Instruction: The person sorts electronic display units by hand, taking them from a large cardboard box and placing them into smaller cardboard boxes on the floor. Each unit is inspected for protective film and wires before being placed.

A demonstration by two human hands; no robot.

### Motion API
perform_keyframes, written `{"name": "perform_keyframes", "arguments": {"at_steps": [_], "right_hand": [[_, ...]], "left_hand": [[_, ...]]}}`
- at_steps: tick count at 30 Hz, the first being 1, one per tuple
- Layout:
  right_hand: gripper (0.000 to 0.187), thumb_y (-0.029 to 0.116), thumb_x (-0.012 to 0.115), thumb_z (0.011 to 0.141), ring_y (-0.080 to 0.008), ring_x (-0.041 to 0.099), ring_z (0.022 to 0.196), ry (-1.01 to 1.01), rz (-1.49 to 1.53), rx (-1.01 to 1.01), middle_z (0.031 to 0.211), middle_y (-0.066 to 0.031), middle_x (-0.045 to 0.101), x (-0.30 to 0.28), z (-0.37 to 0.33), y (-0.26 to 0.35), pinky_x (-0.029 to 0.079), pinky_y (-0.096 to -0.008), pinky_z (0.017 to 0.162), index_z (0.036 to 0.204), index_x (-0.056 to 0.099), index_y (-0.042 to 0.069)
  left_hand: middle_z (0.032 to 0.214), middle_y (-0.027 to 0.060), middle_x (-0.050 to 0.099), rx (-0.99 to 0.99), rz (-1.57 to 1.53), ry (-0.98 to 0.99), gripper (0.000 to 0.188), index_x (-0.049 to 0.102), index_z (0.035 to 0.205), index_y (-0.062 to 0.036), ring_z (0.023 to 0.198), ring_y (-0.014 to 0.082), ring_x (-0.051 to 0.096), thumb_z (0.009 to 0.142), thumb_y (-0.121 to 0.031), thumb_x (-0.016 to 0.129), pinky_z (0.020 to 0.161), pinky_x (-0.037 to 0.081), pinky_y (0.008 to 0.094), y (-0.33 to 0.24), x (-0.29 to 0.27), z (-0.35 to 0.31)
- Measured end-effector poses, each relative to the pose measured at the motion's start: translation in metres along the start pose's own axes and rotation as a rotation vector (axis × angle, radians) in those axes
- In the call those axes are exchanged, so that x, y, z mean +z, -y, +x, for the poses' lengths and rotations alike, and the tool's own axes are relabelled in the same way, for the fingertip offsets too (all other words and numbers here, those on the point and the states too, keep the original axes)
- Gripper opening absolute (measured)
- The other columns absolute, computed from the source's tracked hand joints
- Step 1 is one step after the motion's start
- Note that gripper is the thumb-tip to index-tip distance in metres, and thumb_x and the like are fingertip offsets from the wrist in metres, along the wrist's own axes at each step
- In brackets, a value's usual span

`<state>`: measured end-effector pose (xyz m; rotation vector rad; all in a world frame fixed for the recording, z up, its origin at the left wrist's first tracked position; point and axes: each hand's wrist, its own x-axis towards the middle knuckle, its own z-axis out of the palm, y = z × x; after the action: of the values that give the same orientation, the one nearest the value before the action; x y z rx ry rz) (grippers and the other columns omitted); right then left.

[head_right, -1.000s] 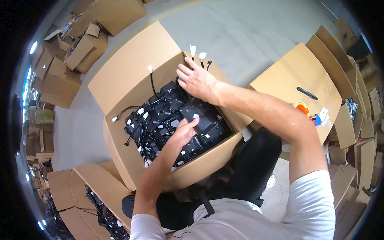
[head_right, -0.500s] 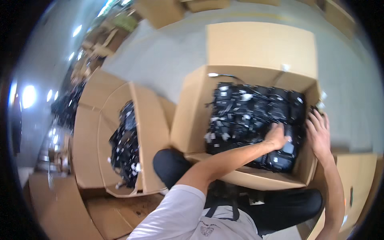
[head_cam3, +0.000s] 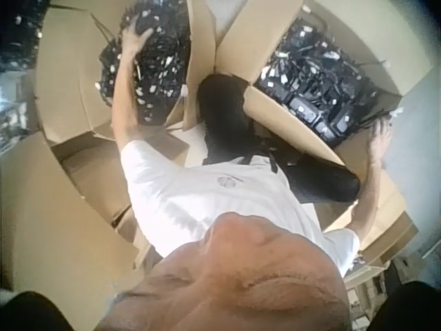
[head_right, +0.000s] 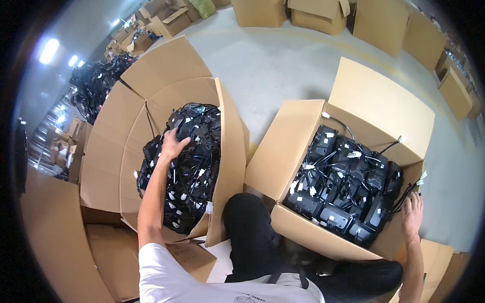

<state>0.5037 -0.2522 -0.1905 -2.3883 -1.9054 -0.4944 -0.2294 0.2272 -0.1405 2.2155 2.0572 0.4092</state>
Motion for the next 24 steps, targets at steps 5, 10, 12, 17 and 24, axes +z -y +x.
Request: {"name": "perform_keyframes", "arguments": {"at_steps": [5, 10, 12, 17, 24], "right_hand": [[0.037, 0.008, 0.070, 0.078, -0.0422, 0.045, 0.131, 0.111, 0.025, -0.104, 0.137, -0.0212, 0.050, 0.014, 0.020, 0.036, 0.033, -0.0513, 0.116, 0.112, 0.061, -0.002], [0.031, 0.005, 0.072, 0.077, -0.0420, 0.051, 0.125, 0.000, 0.268, -0.199, 0.130, -0.0219, 0.057, -0.023, 0.081, 0.162, 0.041, -0.0508, 0.107, 0.106, 0.065, -0.001], [0.031, 0.005, 0.074, 0.078, -0.0399, 0.057, 0.118, 0.003, 0.417, -0.319, 0.126, -0.0213, 0.060, -0.040, 0.106, 0.209, 0.046, -0.0486, 0.102, 0.107, 0.065, -0.002], [0.045, 0.018, 0.076, 0.086, -0.0333, 0.063, 0.110, 0.168, 1.187, -0.263, 0.123, -0.0180, 0.063, -0.108, 0.167, 0.355, 0.051, -0.0424, 0.096, 0.124, 0.059, -0.001], [0.052, 0.015, 0.074, 0.090, -0.0209, 0.063, 0.107, 0.356, 2.172, 0.190, 0.121, -0.0102, 0.064, -0.180, 0.176, 0.443, 0.053, -0.0339, 0.093, 0.135, 0.053, 0.001]], "left_hand": [[0.137, 0.0272, 0.055, -0.397, -0.031, 0.182, 0.101, 0.051, 0.138, -0.0038, 0.130, 0.0406, 0.051, 0.063, -0.063, 0.085, 0.109, 0.040, 0.0498, 0.120, 0.033, 0.021], [0.083, 0.0063, 0.068, -0.402, -0.733, 0.294, 0.040, 0.068, 0.094, 0.0045, 0.070, 0.0185, 0.065, 0.069, -0.018, 0.089, 0.062, 0.052, 0.0321, 0.071, 0.038, 0.023], [0.077, 0.0046, 0.069, -0.357, -0.837, 0.301, 0.026, 0.070, 0.087, 0.0005, 0.065, 0.0157, 0.064, 0.074, -0.016, 0.085, 0.059, 0.049, 0.0309, 0.030, 0.006, 0.013], [0.095, 0.0063, 0.073, -0.027, -1.395, 0.330, 0.028, 0.071, 0.096, 0.0021, 0.080, 0.0132, 0.066, 0.081, -0.019, 0.081, 0.074, 0.051, 0.0287, -0.070, -0.133, -0.051], [0.094, 0.0020, 0.066, 0.419, -1.433, 0.475, 0.034, 0.066, 0.114, 0.0037, 0.084, 0.0087, 0.059, 0.103, -0.027, 0.054, 0.081, 0.049, 0.0242, -0.115, -0.065, -0.058]]}}
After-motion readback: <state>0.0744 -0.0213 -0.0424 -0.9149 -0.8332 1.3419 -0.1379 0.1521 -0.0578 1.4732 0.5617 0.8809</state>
